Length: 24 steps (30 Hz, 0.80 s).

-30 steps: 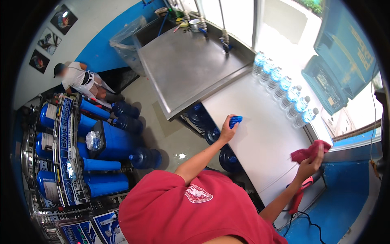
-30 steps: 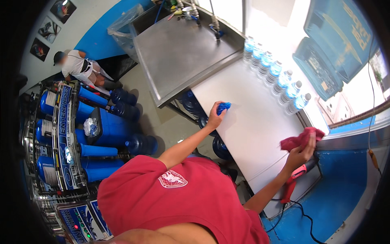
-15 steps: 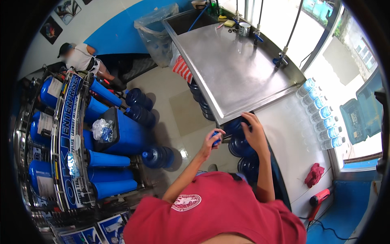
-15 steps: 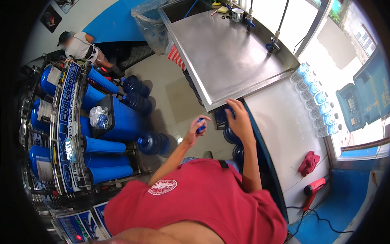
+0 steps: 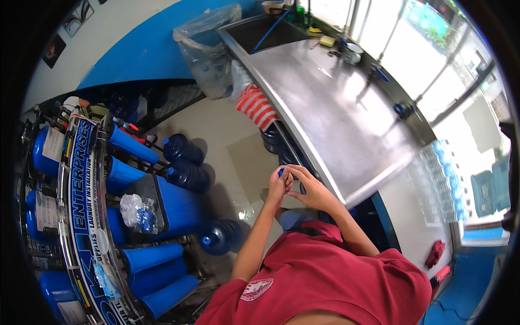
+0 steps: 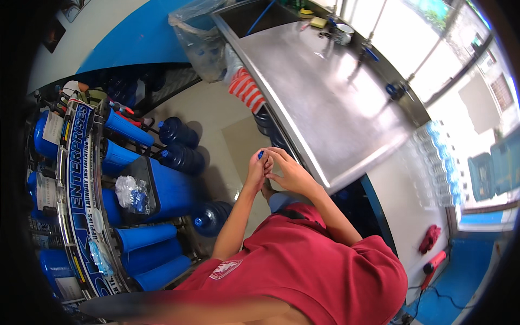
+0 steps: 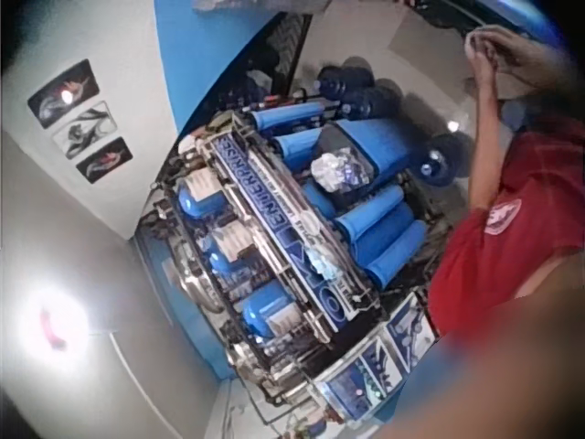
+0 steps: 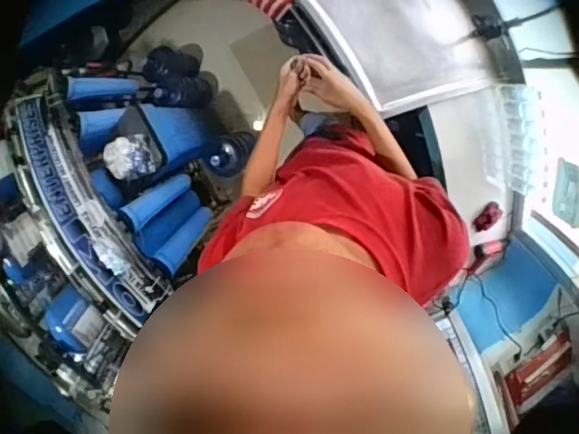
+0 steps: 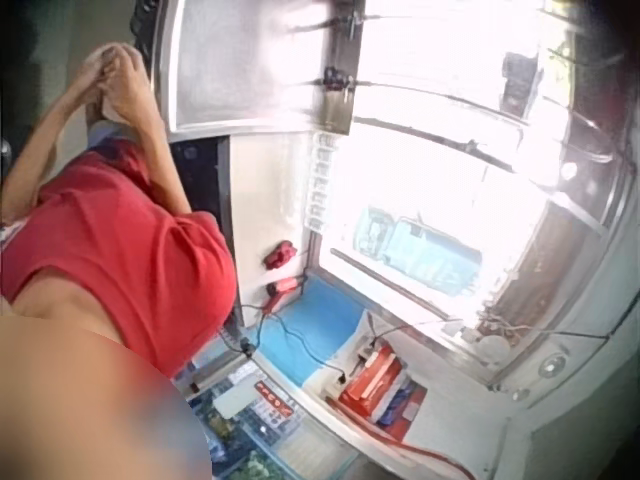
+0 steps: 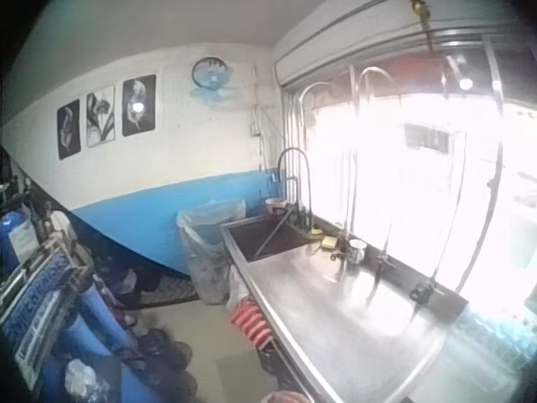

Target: The person seals large blue water jugs by placing a blue plastic cap on the opening and using a red heat gun to shrink the cap around the neck. They then wipe the stainless steel counter with a red cloth and place the sealed jugs on the floor among other jugs.

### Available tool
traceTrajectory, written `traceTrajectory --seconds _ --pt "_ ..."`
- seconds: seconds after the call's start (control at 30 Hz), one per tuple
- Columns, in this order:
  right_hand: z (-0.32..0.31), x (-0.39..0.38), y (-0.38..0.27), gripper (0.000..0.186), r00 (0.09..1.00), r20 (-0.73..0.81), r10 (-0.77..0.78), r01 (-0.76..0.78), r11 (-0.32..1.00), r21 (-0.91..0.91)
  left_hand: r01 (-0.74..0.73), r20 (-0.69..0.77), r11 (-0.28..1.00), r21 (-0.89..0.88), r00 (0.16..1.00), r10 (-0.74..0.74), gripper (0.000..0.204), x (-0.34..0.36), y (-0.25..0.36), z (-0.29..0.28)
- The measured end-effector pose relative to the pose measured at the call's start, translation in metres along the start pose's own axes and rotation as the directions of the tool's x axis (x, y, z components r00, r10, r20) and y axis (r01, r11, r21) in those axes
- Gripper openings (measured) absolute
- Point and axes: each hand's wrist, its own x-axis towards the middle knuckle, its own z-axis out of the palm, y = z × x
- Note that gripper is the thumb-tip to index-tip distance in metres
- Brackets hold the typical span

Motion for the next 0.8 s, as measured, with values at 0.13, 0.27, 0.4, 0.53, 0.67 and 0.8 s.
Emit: traceTrajectory --seconds 0.13,0.27,0.4,0.53,0.67,0.8 --pt "0.025 0.109 0.06 0.061 0.997 -0.056 0.048 -0.049 0.999 -0.014 0.071 -0.08 0.996 0.059 0.995 -0.066 0.033 0.078 0.024 -0.114" --pt "0.025 0.223 0.117 0.052 0.97 -0.222 0.104 -0.137 0.981 -0.136 0.316 -0.454 0.948 -0.03 0.841 -0.295 0.03 0.093 0.037 -0.282" --pt "0.016 0.304 0.149 0.046 0.93 -0.316 0.189 -0.189 0.982 0.031 0.444 -0.638 0.896 -0.026 0.683 -0.357 0.013 0.058 0.037 -0.41" --pt "0.02 0.362 0.168 0.042 0.922 -0.316 0.225 -0.207 0.974 0.091 0.534 -0.813 0.844 0.042 0.51 -0.282 0.016 0.089 0.04 -0.471" --pt "0.034 0.42 0.195 0.033 0.861 -0.222 0.457 -0.361 0.858 0.365 0.389 -0.705 0.911 0.134 0.684 -0.188 0.022 0.268 0.09 -0.52" --pt "0.045 0.482 0.215 0.035 0.74 -0.198 0.643 -0.525 0.736 0.426 0.264 -0.453 0.485 0.834 0.83 0.326 0.043 0.55 0.203 -0.542"
